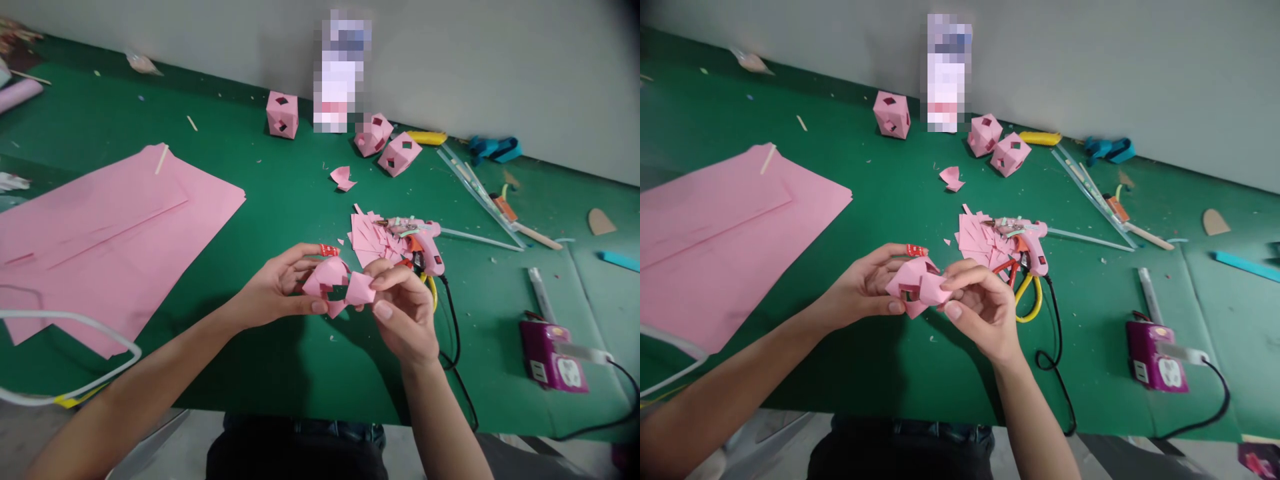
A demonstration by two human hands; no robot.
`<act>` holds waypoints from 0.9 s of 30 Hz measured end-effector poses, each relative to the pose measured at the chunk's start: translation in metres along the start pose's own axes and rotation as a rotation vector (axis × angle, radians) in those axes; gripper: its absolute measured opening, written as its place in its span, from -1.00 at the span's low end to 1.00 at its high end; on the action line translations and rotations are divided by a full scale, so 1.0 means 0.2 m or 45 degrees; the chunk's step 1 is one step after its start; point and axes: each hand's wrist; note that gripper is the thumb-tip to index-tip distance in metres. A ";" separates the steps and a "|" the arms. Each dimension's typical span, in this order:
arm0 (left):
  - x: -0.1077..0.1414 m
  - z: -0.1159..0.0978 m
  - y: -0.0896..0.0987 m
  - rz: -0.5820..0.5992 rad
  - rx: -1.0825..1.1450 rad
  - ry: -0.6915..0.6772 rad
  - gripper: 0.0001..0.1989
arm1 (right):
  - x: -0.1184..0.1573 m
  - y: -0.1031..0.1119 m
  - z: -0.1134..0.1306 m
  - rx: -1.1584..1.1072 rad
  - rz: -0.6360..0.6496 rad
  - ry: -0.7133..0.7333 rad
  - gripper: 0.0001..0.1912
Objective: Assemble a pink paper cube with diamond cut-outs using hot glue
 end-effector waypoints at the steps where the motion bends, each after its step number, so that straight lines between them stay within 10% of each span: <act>1: 0.00 0.00 0.00 -0.016 -0.025 -0.016 -0.40 | 0.00 0.00 0.00 -0.005 0.005 -0.003 -0.85; 27: 0.03 0.03 -0.01 0.066 -0.321 -0.303 -0.64 | 0.00 -0.03 0.00 -0.105 0.021 -0.071 -0.82</act>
Point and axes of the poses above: each hand's wrist, its own x-axis away from the middle knuckle, its own y-axis out of the back of the hand, z = x × y, and after that the axes turned 6 degrees about -y, right-handed
